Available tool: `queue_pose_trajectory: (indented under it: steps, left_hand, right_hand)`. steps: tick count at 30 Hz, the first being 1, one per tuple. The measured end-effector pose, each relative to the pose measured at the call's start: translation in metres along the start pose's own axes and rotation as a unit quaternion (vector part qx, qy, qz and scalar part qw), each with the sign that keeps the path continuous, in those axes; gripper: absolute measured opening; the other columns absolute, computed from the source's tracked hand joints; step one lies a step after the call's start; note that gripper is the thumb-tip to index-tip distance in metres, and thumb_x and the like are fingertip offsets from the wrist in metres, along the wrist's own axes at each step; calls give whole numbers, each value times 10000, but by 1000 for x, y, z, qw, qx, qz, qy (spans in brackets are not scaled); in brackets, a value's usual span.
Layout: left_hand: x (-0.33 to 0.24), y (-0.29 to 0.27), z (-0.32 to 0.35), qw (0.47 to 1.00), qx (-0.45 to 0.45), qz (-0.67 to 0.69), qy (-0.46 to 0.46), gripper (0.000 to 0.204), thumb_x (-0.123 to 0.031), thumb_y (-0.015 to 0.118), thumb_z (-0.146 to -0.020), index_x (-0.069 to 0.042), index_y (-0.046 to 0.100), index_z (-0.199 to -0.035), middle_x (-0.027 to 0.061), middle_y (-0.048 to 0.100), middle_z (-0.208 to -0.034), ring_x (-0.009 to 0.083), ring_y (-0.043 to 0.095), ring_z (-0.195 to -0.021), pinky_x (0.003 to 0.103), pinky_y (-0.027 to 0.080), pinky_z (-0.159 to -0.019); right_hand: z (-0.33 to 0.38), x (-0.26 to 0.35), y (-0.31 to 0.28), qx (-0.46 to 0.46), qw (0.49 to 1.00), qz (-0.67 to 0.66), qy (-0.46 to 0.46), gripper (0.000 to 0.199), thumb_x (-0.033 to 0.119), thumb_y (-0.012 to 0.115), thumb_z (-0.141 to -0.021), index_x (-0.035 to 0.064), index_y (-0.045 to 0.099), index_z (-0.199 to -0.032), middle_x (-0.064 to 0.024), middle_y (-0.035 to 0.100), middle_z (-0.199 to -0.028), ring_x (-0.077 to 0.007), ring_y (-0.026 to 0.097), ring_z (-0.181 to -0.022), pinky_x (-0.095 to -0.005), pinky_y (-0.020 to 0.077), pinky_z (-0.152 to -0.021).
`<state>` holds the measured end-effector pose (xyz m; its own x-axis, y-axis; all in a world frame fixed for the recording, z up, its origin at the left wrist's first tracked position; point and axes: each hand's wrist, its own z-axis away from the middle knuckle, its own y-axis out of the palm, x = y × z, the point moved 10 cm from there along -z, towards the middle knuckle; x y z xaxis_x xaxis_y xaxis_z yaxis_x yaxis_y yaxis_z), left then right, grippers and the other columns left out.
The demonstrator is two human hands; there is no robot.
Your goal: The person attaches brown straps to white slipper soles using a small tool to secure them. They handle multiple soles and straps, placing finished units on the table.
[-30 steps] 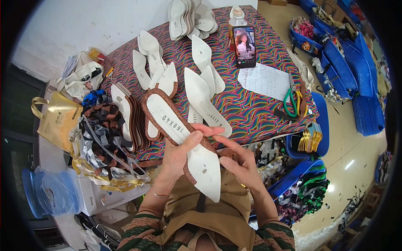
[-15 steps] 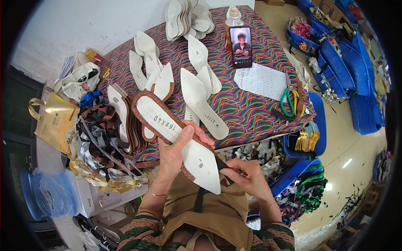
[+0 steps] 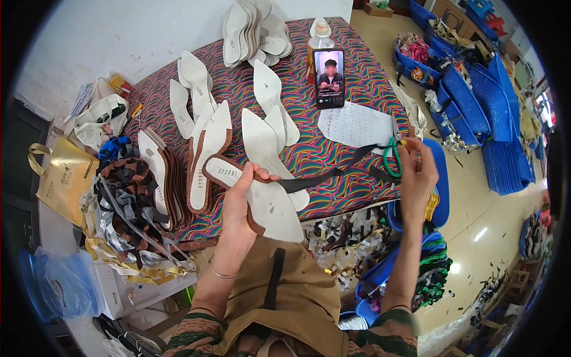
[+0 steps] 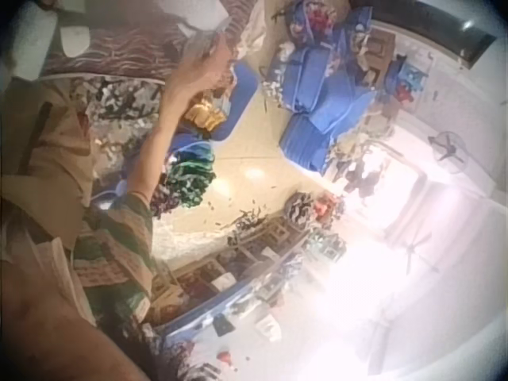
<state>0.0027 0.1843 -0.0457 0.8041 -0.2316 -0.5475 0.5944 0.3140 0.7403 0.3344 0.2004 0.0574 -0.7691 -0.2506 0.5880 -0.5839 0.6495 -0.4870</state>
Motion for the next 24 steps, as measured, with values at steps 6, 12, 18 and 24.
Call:
queue_pose_trajectory:
  steps: [6,12,18,24]
  left_hand:
    - [0,10,-11,999,15,32,-24,123,-176,548,-983,-67,570,-929,34,611,-859,156,601,-846,309,541,-832]
    - [-3,4,-19,991,21,129,-34,130,-170,549,-982,-55,590,-939,36,629,-883,164,625,-847,344,554,-863]
    - [-2,-3,-18,994,23,105,-28,130,-171,562,-974,-52,608,-946,26,639,-882,151,648,-821,307,576,-827]
    - [-6,14,4,993,96,71,-13,162,-167,523,-991,-23,582,-943,38,613,-879,119,625,-866,279,570,-828]
  right_hand:
    - [95,-25,103,89,951,-228,191,149,58,611,-914,-6,600,-1047,-83,644,-924,-120,600,-804,-270,489,-710]
    - [110,6,110,130,914,-307,231,239,147,570,-935,22,511,-1130,-70,567,-844,-117,494,-709,-265,414,-651]
    - [147,95,127,247,682,-591,353,213,187,455,-993,38,519,-1131,-25,501,-750,-68,352,-587,-224,300,-537]
    - [165,129,143,260,510,-704,420,201,160,556,-965,34,551,-1122,-32,557,-799,-69,420,-608,-229,329,-535]
